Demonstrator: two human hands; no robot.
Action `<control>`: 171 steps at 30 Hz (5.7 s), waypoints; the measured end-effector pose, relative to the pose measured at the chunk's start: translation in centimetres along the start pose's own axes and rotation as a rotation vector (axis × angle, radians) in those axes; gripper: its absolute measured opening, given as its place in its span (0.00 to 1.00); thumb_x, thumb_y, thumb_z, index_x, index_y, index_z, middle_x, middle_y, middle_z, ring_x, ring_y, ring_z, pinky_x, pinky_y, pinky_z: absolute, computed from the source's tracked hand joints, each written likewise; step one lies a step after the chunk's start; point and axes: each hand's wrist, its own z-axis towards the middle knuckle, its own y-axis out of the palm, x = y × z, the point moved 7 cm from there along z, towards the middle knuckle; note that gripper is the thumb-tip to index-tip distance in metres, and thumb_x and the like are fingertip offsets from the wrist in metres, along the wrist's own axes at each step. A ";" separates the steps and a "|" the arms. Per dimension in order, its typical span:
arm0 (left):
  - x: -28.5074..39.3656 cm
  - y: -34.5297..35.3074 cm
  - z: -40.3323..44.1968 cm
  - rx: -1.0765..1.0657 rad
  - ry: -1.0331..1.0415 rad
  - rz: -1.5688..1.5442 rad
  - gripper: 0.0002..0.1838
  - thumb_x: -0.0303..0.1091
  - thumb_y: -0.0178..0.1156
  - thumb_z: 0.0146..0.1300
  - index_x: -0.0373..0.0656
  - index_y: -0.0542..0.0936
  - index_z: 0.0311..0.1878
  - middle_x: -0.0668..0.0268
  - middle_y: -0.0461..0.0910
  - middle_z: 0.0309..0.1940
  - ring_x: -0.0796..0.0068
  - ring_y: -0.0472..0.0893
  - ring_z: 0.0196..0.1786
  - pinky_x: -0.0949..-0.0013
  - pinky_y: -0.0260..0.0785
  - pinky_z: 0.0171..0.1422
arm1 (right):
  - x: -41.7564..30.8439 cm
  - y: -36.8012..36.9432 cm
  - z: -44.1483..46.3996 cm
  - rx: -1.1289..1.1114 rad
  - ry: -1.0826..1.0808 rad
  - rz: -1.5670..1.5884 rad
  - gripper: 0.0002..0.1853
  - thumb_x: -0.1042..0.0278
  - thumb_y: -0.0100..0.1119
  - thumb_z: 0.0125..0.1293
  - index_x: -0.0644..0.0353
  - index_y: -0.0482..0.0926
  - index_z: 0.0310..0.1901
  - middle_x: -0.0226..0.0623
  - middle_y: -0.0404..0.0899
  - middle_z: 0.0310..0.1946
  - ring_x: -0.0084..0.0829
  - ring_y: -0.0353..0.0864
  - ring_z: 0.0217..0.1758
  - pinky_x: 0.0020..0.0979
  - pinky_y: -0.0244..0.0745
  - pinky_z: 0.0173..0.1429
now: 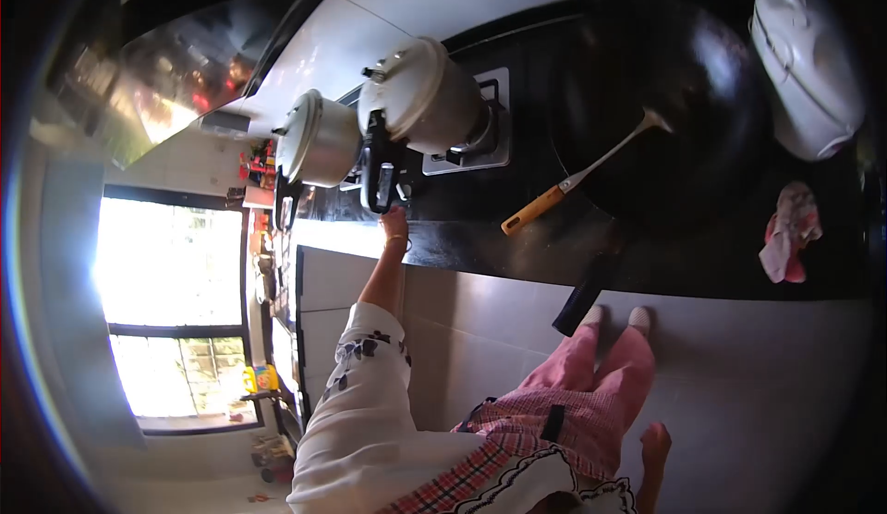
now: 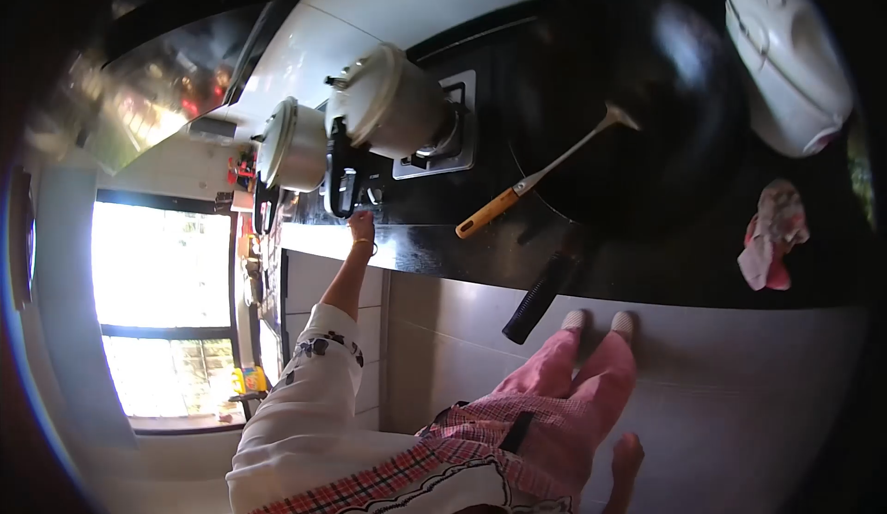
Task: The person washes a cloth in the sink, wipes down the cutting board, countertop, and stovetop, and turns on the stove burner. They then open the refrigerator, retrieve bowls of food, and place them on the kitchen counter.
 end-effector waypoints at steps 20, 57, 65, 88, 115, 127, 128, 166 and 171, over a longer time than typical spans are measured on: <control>1.5 4.3 5.8 -0.059 0.266 0.440 0.21 0.47 0.46 0.57 0.38 0.80 0.29 0.46 0.78 0.32 0.48 0.79 0.38 0.50 0.69 0.41 | 13.6 20.8 -9.3 -0.006 0.993 0.812 0.13 0.71 0.49 0.59 0.66 0.73 0.45 0.43 0.77 0.29 0.32 0.78 0.22 0.26 0.70 0.22; -1.5 4.7 7.9 -0.002 0.060 0.476 0.18 0.44 0.48 0.48 0.45 0.83 0.34 0.50 0.79 0.35 0.50 0.80 0.40 0.52 0.71 0.41 | 9.7 17.3 -4.9 0.086 0.800 1.028 0.18 0.63 0.53 0.60 0.65 0.70 0.48 0.38 0.75 0.31 0.28 0.77 0.27 0.23 0.71 0.28; -1.8 5.0 8.2 -0.007 0.079 0.497 0.17 0.43 0.48 0.50 0.43 0.83 0.31 0.49 0.79 0.33 0.50 0.80 0.38 0.52 0.71 0.40 | 9.6 17.1 -4.8 0.113 0.805 1.028 0.16 0.64 0.52 0.59 0.64 0.71 0.47 0.39 0.76 0.32 0.29 0.78 0.28 0.24 0.71 0.30; -0.8 4.4 7.4 -0.001 -0.015 0.525 0.15 0.42 0.50 0.47 0.43 0.82 0.29 0.51 0.80 0.32 0.50 0.80 0.37 0.54 0.70 0.38 | 9.6 16.7 -4.4 0.095 0.728 1.070 0.20 0.60 0.55 0.59 0.65 0.70 0.49 0.40 0.75 0.33 0.28 0.77 0.28 0.24 0.71 0.30; -0.4 4.3 7.6 0.139 0.146 0.424 0.13 0.31 0.52 0.43 0.28 0.78 0.21 0.44 0.77 0.19 0.55 0.80 0.25 0.55 0.66 0.31 | 9.5 16.6 -3.9 0.094 0.756 1.083 0.18 0.63 0.53 0.59 0.65 0.70 0.48 0.40 0.75 0.34 0.29 0.77 0.30 0.25 0.72 0.33; -0.1 4.3 6.9 0.022 0.041 0.528 0.17 0.42 0.50 0.48 0.43 0.82 0.32 0.50 0.80 0.33 0.50 0.80 0.38 0.53 0.71 0.39 | 9.8 17.1 -3.5 0.080 0.793 1.041 0.18 0.62 0.54 0.59 0.65 0.70 0.48 0.39 0.75 0.33 0.29 0.77 0.30 0.24 0.71 0.31; 0.1 4.3 6.7 0.016 0.067 0.535 0.17 0.42 0.50 0.49 0.43 0.82 0.32 0.50 0.80 0.33 0.50 0.80 0.38 0.53 0.71 0.39 | 9.7 17.0 -3.5 0.080 0.793 1.041 0.18 0.62 0.54 0.59 0.65 0.70 0.48 0.39 0.75 0.33 0.29 0.77 0.30 0.24 0.71 0.31; 0.7 4.4 6.4 0.002 0.106 0.516 0.15 0.42 0.50 0.46 0.47 0.82 0.31 0.51 0.79 0.33 0.49 0.79 0.37 0.52 0.70 0.38 | 10.8 17.9 -3.6 0.070 0.812 1.043 0.18 0.64 0.51 0.60 0.65 0.70 0.49 0.40 0.76 0.34 0.30 0.78 0.30 0.25 0.72 0.31; 0.4 4.4 6.7 0.006 0.089 0.521 0.16 0.42 0.49 0.47 0.46 0.82 0.32 0.50 0.79 0.33 0.49 0.79 0.38 0.52 0.71 0.39 | 10.8 18.0 -3.6 0.075 0.798 1.046 0.18 0.63 0.51 0.60 0.65 0.70 0.49 0.40 0.76 0.34 0.29 0.78 0.30 0.25 0.72 0.32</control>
